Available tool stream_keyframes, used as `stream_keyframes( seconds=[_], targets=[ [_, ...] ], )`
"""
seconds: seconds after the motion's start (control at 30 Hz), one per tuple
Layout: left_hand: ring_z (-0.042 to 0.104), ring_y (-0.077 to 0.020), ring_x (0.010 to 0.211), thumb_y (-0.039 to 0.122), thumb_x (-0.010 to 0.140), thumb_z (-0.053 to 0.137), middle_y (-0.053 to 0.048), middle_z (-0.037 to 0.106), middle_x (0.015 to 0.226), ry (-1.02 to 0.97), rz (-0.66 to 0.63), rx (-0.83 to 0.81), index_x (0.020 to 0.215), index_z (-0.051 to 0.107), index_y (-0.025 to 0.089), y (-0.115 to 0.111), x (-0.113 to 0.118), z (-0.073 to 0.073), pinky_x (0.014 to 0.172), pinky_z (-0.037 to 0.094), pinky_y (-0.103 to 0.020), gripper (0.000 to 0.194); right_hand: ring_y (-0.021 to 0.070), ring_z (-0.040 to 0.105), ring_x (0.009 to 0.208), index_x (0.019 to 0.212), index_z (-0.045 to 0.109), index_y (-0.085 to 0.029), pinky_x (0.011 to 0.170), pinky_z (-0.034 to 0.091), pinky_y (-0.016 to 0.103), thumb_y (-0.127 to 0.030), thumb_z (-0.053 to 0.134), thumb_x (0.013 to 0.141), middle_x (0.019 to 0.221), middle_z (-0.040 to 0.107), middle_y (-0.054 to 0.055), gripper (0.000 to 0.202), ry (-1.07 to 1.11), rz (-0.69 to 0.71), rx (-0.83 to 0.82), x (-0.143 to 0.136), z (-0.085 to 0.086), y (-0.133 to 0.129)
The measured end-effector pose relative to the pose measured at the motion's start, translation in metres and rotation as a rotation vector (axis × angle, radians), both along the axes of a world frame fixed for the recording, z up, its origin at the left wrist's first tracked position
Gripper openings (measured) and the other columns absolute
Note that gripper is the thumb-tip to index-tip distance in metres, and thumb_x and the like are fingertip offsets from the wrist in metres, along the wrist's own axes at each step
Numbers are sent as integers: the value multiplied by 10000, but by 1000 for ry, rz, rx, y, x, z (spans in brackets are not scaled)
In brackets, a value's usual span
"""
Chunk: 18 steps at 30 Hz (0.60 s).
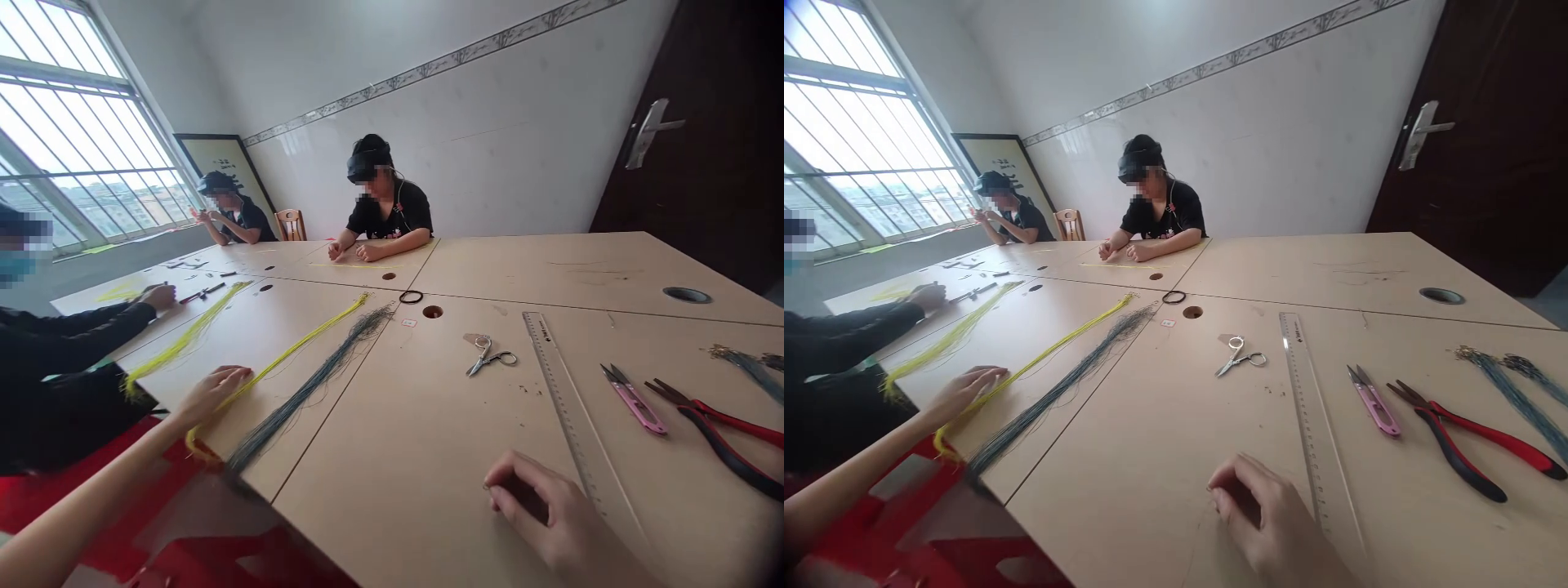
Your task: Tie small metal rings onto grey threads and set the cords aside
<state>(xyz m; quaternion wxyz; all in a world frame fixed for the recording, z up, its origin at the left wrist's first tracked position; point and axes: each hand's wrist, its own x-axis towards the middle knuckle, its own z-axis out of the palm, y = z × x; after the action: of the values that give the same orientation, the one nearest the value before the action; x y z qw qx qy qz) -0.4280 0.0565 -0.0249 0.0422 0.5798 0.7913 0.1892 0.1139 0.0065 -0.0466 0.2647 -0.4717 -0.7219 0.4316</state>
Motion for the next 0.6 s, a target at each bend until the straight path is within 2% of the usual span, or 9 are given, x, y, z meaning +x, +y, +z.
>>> stream_keyframes(
  seconds=[0.1,0.2,0.3,0.37,0.53,0.6],
  targets=[
    [521,-234,1097,675,803,302,-98,573,1184,-21,-118,-73,1036,643,145,-27,12,-3,985,369,-338,672,150,523,636,741,509,-207,571,383,252,-406,391,840,672,552,4,251,-4,4,6,0,3,0],
    [533,-231,1077,676,806,279,-91,564,1196,-26,-151,-127,1078,627,168,-33,23,-1,946,395,-301,673,159,543,650,752,524,-206,600,398,266,-399,410,831,682,573,6,237,8,8,43,0,7,0],
    [548,-228,1042,610,854,318,-117,564,1176,0,-89,-151,1136,562,132,-29,33,4,923,405,-372,606,168,555,661,758,533,-205,605,401,277,-399,425,823,690,590,11,231,14,18,70,1,7,1],
    [564,-219,996,549,877,374,-118,590,1098,23,-34,-172,1097,557,110,-28,40,7,902,410,-421,524,175,567,680,759,530,-205,605,403,281,-402,426,823,695,600,14,232,26,23,66,1,6,1],
    [601,-178,809,495,869,444,-65,633,879,30,18,-235,936,598,116,-45,56,22,783,463,-373,415,184,581,692,780,529,-199,619,411,293,-385,435,827,705,613,20,214,53,48,80,2,4,3],
    [609,-224,809,521,824,473,-89,642,844,29,29,-223,864,617,107,-52,66,32,772,459,-391,440,185,581,695,778,532,-195,628,412,296,-376,443,829,706,615,22,208,60,60,76,2,5,4]
  ],
)
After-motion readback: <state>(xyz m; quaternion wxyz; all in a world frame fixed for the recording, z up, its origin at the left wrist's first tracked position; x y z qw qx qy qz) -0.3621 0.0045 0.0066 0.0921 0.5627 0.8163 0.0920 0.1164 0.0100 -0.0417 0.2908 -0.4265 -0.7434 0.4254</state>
